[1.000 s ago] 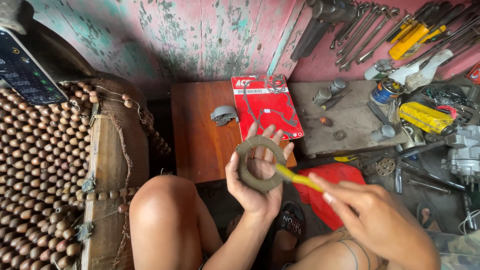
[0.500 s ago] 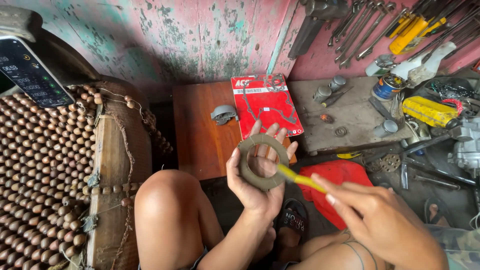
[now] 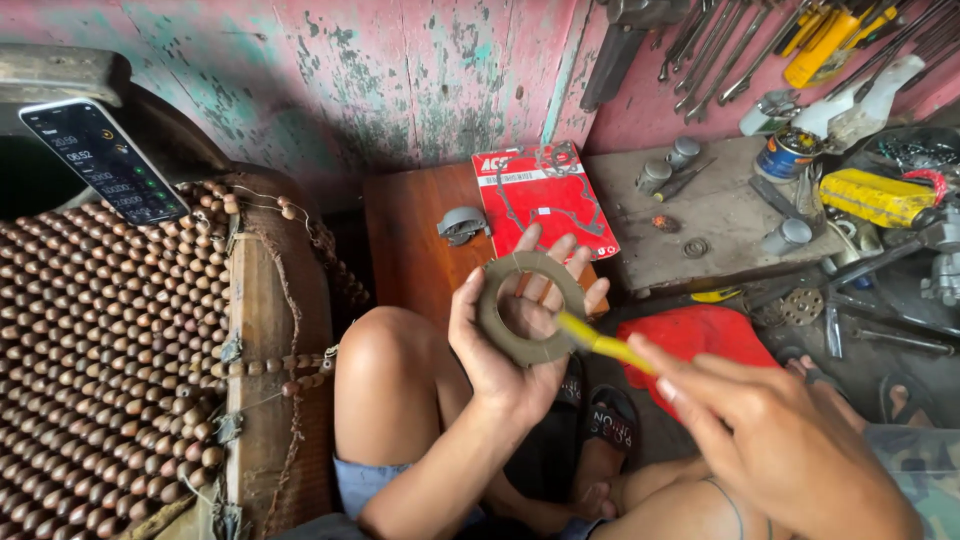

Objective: The person holds a circular metal part and scrubs its surface with a yellow toothbrush. The person rotates the part to clean different areas while sitting on the floor in a workshop.

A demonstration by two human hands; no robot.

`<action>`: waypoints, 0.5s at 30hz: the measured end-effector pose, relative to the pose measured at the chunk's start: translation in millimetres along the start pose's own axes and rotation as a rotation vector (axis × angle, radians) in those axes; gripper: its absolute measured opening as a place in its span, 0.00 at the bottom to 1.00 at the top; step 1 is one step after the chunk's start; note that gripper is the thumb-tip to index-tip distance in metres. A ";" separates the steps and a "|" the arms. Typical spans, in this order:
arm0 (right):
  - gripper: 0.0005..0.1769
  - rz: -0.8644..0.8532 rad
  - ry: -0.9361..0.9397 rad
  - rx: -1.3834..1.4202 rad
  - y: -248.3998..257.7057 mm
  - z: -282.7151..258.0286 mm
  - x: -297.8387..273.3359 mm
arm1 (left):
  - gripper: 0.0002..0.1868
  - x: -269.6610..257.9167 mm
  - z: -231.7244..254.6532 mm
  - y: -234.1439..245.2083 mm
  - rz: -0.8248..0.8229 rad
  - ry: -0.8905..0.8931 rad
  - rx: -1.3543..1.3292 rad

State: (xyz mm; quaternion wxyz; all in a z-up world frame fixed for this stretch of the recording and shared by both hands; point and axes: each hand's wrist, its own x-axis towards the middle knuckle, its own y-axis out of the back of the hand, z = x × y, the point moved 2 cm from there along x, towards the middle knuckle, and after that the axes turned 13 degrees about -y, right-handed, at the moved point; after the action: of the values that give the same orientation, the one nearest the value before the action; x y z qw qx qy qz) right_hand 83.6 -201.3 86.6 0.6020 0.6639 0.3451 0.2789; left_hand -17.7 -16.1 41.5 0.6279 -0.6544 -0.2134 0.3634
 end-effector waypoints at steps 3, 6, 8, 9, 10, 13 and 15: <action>0.30 0.044 -0.004 0.043 6.4 -12.3 0.0 | 0.40 -1.6 11.5 -7.3 0.050 0.013 0.012; 0.30 0.079 0.145 0.180 14.2 -20.1 4.6 | 0.41 -0.3 19.7 -17.9 0.055 0.017 0.016; 0.29 0.094 0.144 0.195 18.1 -21.6 6.0 | 0.41 0.6 20.2 -22.2 0.048 0.021 0.025; 0.29 0.140 0.149 0.209 21.2 -24.1 6.0 | 0.40 1.8 19.1 -23.9 0.045 0.045 0.012; 0.28 0.191 0.153 0.223 25.2 -25.7 6.2 | 0.39 3.8 17.1 -27.1 0.036 0.071 0.000; 0.28 0.236 0.213 0.201 28.9 -27.9 0.8 | 0.34 10.5 13.1 -28.0 -0.008 0.168 0.000; 0.28 0.232 0.174 0.219 32.4 -27.9 8.2 | 0.33 16.7 11.8 -27.3 -0.025 0.201 0.000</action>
State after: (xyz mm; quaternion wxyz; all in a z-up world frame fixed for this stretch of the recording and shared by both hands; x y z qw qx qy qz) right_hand 70.6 -179.1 121.7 0.4575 0.7343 0.3453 0.3637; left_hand -10.9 7.4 65.3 0.6504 -0.6851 -0.1573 0.2880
